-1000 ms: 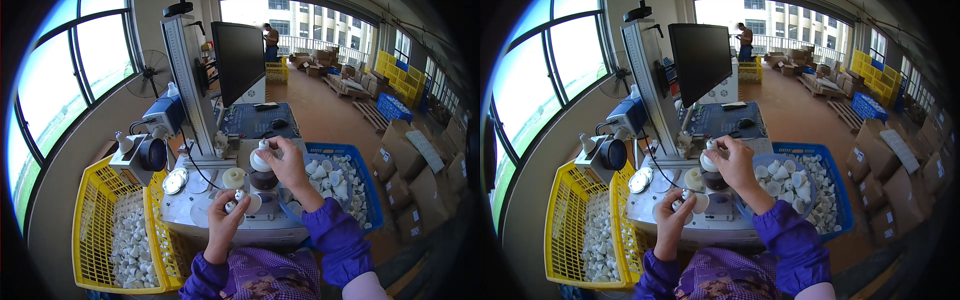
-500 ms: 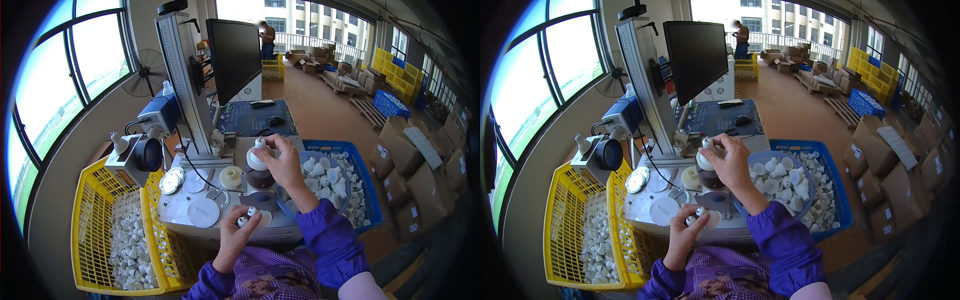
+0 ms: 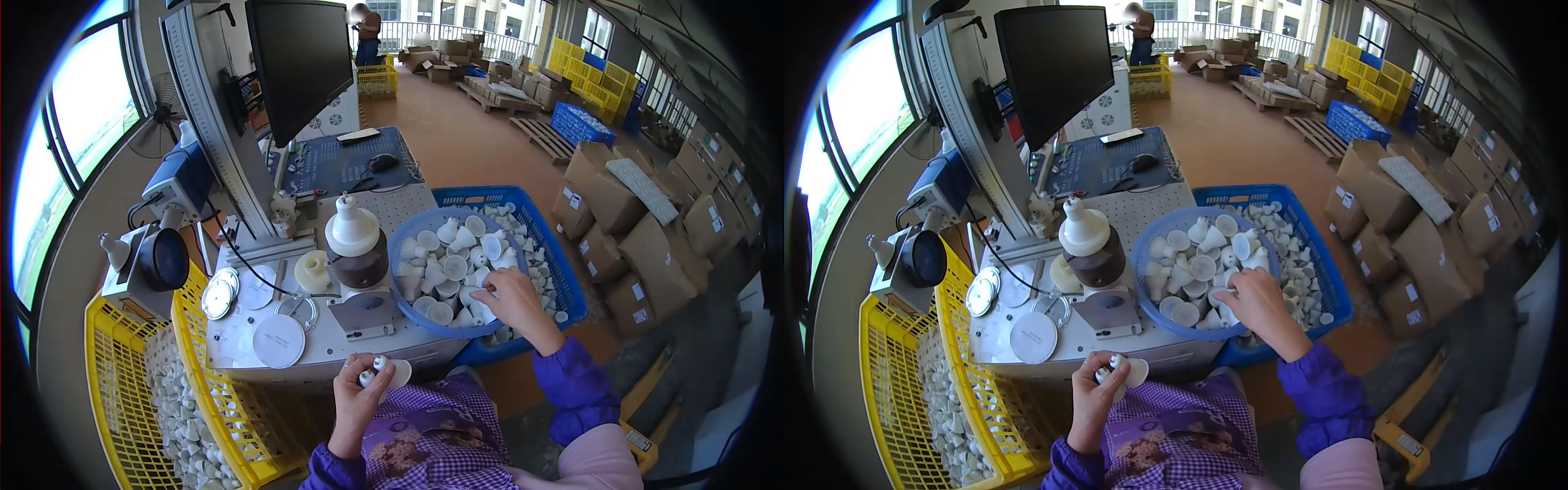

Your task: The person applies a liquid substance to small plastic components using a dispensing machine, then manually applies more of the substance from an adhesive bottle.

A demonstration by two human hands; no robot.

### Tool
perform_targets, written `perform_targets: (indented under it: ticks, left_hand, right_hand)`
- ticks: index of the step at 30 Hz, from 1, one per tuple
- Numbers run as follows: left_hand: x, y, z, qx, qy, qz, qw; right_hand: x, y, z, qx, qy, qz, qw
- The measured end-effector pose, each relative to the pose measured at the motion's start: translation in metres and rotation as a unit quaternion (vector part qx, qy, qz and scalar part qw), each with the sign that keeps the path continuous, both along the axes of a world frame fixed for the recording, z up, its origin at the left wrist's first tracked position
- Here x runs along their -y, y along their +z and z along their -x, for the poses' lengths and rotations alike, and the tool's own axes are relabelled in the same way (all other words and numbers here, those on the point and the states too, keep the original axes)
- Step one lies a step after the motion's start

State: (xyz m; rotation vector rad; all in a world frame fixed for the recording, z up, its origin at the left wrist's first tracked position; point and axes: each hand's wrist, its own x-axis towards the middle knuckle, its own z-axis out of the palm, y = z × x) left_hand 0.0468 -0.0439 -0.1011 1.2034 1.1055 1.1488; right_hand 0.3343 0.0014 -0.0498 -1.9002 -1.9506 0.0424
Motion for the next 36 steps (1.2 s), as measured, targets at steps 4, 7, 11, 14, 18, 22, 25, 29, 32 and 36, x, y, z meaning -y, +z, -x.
perform_targets:
  ticks: [4, 7, 11, 14, 18, 22, 25, 29, 32, 36]
  left_hand:
    - [0.004, 0.002, -0.006, -0.016, -0.02, -0.025, 0.999]
    - [0.008, 0.005, -0.004, -0.011, -0.023, -0.018, 1.0]
    - [0.01, 0.003, -0.003, 0.008, -0.013, -0.006, 1.0]
    - [0.011, 0.006, -0.005, -0.004, -0.021, 0.0, 1.0]
    - [0.015, 0.005, -0.009, -0.007, -0.013, -0.013, 1.0]
    - [0.019, 0.008, -0.01, -0.007, -0.013, -0.018, 1.0]
    - [0.021, 0.014, -0.013, -0.013, -0.02, -0.025, 0.999]
    - [0.023, 0.017, -0.015, -0.042, -0.015, -0.062, 0.997]
    - [0.023, 0.018, -0.015, -0.049, -0.025, -0.058, 0.997]
    - [0.02, 0.029, -0.017, -0.067, -0.02, -0.085, 0.994]
  right_hand:
    - [0.009, -0.009, 0.015, 0.134, 0.008, -0.066, 0.989]
    - [0.009, -0.012, 0.012, 0.165, -0.002, -0.024, 0.986]
    - [0.008, -0.018, 0.005, 0.126, -0.009, -0.001, 0.992]
    - [0.009, -0.024, 0.007, 0.084, 0.0, -0.031, 0.996]
    - [0.007, -0.016, 0.018, -0.042, 0.042, -0.112, 0.992]
    - [0.006, -0.003, 0.027, -0.222, 0.056, -0.123, 0.966]
    - [0.007, -0.002, 0.034, -0.302, 0.038, -0.084, 0.949]
    - [0.005, -0.013, 0.042, -0.345, 0.059, -0.094, 0.932]
    - [0.006, -0.017, 0.044, -0.359, 0.045, -0.068, 0.93]
    - [0.005, -0.027, 0.045, -0.39, 0.054, -0.062, 0.917]
